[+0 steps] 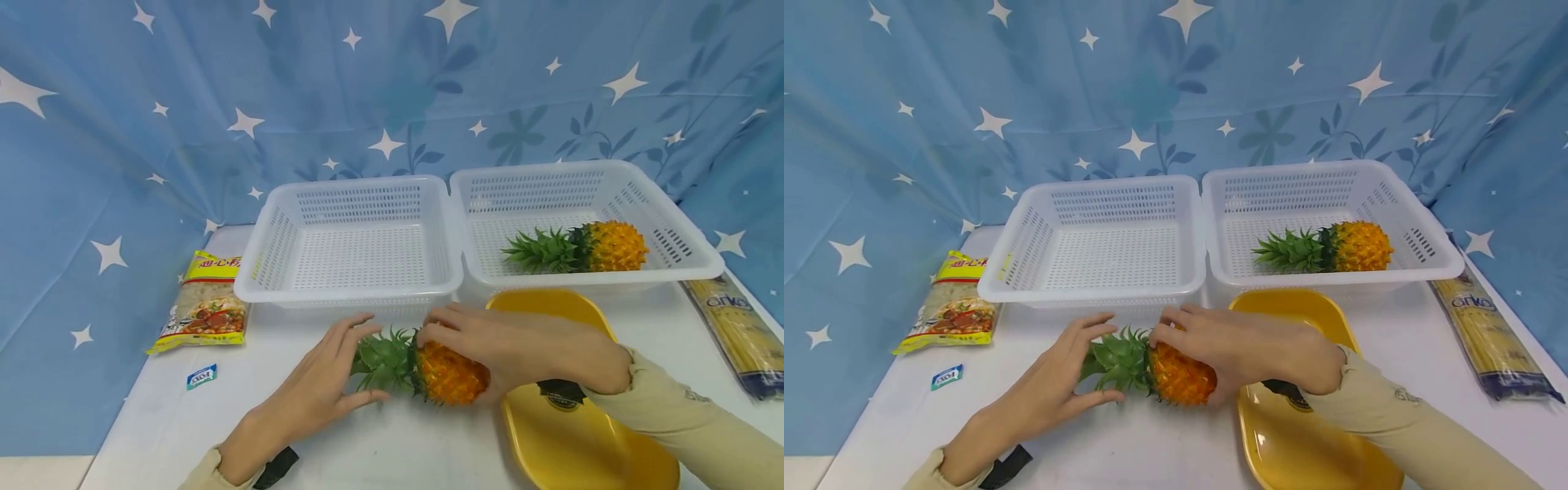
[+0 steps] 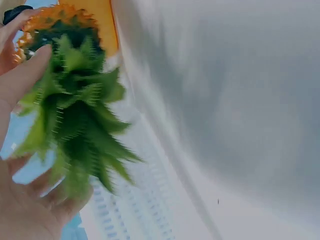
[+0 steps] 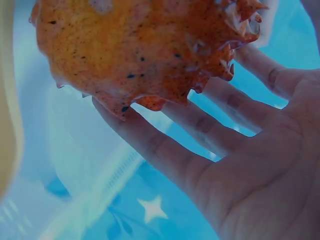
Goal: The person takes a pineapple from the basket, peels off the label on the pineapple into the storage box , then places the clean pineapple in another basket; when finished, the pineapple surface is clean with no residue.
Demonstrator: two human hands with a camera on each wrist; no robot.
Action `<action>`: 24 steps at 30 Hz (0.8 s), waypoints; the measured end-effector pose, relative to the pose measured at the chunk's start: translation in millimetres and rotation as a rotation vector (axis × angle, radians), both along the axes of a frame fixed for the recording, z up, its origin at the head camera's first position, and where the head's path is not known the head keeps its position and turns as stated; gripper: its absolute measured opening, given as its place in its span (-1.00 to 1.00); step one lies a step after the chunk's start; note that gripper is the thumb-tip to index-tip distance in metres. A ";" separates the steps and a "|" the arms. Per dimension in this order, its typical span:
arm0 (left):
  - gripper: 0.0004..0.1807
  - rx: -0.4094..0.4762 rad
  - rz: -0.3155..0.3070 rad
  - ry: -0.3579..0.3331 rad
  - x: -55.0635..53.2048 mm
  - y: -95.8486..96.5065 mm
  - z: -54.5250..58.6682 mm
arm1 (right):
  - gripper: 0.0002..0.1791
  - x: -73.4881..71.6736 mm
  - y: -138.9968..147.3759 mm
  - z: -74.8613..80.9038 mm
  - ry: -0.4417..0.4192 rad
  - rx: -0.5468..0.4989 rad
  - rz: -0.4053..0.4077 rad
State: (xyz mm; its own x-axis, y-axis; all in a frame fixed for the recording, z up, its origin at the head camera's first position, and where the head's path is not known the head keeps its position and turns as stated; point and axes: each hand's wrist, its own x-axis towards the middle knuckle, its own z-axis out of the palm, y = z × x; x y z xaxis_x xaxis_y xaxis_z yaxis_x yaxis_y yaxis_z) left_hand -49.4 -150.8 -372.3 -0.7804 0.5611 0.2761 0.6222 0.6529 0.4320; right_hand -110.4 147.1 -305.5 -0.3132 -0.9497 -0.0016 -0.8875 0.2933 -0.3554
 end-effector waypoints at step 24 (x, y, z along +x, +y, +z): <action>-0.15 0.231 -0.088 -0.436 -16.8 77.9 -11.6 | 0.15 -46.0 139.1 70.9 0.437 -0.223 -0.387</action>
